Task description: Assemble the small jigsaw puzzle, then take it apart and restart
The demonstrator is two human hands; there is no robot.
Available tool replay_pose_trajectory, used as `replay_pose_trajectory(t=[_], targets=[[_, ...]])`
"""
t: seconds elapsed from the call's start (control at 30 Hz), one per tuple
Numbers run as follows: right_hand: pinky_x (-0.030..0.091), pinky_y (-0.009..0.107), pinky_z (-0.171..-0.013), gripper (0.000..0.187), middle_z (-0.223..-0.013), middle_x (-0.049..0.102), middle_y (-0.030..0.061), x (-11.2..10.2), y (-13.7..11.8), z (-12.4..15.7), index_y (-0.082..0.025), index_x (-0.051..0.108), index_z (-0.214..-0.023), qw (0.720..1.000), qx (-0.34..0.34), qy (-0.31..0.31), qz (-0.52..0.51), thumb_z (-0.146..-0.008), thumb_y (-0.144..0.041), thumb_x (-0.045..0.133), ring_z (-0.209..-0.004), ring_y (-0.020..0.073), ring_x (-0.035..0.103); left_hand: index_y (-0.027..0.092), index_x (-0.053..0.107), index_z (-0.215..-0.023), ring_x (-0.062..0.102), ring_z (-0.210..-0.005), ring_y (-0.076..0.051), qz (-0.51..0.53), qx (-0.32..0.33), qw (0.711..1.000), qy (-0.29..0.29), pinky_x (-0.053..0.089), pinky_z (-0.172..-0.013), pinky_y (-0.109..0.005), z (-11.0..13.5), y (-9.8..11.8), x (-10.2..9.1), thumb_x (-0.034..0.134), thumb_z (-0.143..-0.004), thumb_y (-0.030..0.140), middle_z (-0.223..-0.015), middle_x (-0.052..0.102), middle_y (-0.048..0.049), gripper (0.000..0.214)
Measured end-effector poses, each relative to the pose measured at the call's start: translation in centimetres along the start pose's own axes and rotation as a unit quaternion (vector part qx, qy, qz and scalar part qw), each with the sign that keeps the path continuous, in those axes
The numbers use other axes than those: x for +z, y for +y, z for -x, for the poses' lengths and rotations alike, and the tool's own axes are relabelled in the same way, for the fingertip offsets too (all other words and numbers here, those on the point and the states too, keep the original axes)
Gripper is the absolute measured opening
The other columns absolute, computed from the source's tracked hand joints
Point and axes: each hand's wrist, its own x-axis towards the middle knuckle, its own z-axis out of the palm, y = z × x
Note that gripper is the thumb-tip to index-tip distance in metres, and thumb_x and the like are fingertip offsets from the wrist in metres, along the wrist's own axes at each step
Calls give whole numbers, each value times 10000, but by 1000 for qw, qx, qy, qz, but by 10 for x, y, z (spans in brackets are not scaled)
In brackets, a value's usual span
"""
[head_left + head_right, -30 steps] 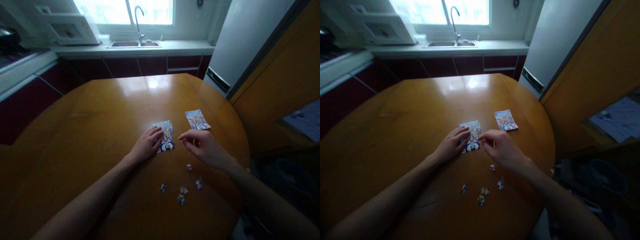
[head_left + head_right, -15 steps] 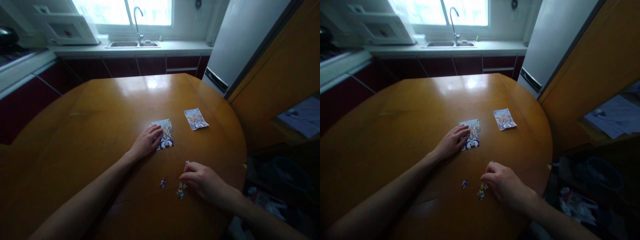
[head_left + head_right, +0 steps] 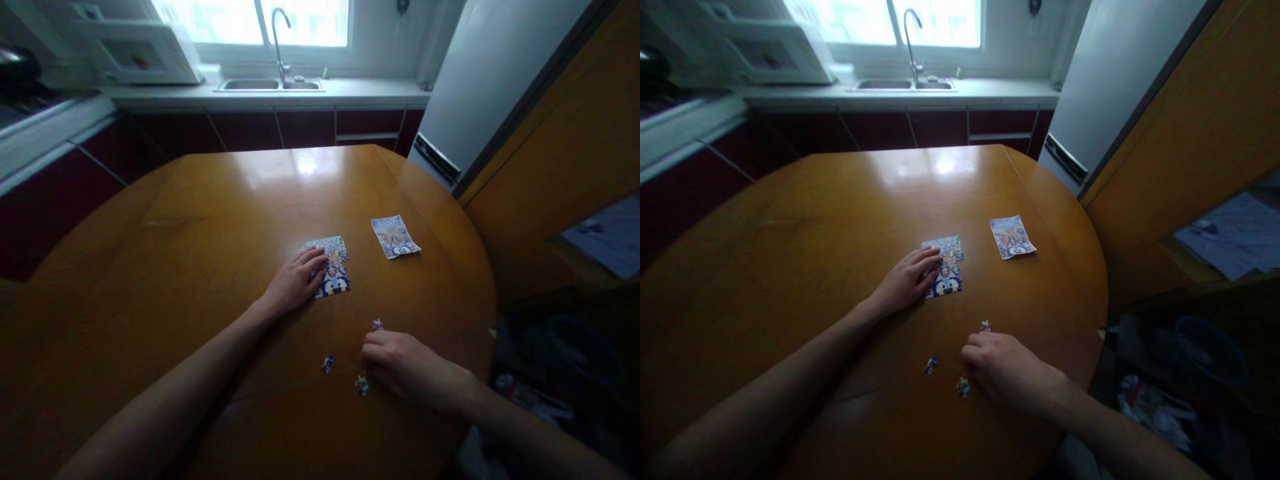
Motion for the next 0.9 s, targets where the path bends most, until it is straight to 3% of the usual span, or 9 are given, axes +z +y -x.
replay_pose_trajectory(t=[0.1, 0.2, 0.3, 0.4, 0.5, 0.67, 0.9], targets=[[462, 258, -730, 147, -868, 668, 24, -8, 4, -3, -179, 651, -893, 997, 19, 41, -67, -883, -54, 574, -774, 144, 591, 227, 619, -1329, 481, -1402, -255, 6, -2, 1000, 1, 360, -1205, -545, 0, -1, 0, 493, -1029, 335, -1468, 569, -80, 343], [491, 274, -751, 208, -945, 714, 43, -23, 9, -12, -189, 697, -1048, 980, 40, 144, -132, -903, -97, 578, -817, 151, 636, 223, 616, -1331, 476, -1406, -250, 2, -3, 1000, -2, 358, -1209, -533, 0, 0, 0, 485, -1033, 337, -1474, 564, -77, 344], [514, 306, -746, 127, -893, 739, 56, -36, 18, -31, -189, 745, -949, 953, 58, 244, -169, -899, -192, 629, -817, 173, 663, 224, 612, -1334, 474, -1408, -247, -2, -2, 1000, -2, 367, -1206, -523, 0, 2, -1, 482, -1036, 337, -1475, 564, -73, 344], [528, 307, -659, 94, -784, 743, 52, -47, 29, -55, -175, 746, -876, 917, 107, 299, -241, -842, -240, 687, -687, 165, 661, 228, 614, -1332, 476, -1406, -250, -4, -5, 1000, 0, 368, -1205, -526, 0, 3, -1, 481, -1036, 336, -1478, 562, -70, 341], [514, 289, -588, 82, -688, 718, 39, -59, 42, -81, -163, 725, -812, 897, 129, 322, -273, -801, -243, 709, -605, 152, 644, 226, 615, -1335, 476, -1407, -253, -7, -7, 1000, -1, 366, -1208, -525, 0, 3, -2, 477, -1038, 337, -1479, 560, -72, 346], [508, 279, -610, 46, -733, 737, 64, -77, 65, -120, -148, 721, -764, 898, 142, 355, -218, -783, -182, 697, -668, 163, 666, 220, 608, -1347, 470, -1411, -255, -5, -7, 1000, -7, 369, -1207, -523, 0, 5, -4, 471, -1038, 334, -1488, 552, -76, 357], [533, 295, -683, 56, -779, 763, 89, -59, 86, -138, -129, 753, -789, 916, 164, 308, -197, -796, -133, 698, -718, 177, 685, 237, 608, -1350, 466, -1416, -257, 8, -23, 1000, -4, 365, -1210, -529, 1, 8, -6, 484, -1034, 333, -1478, 563, -60, 352]])
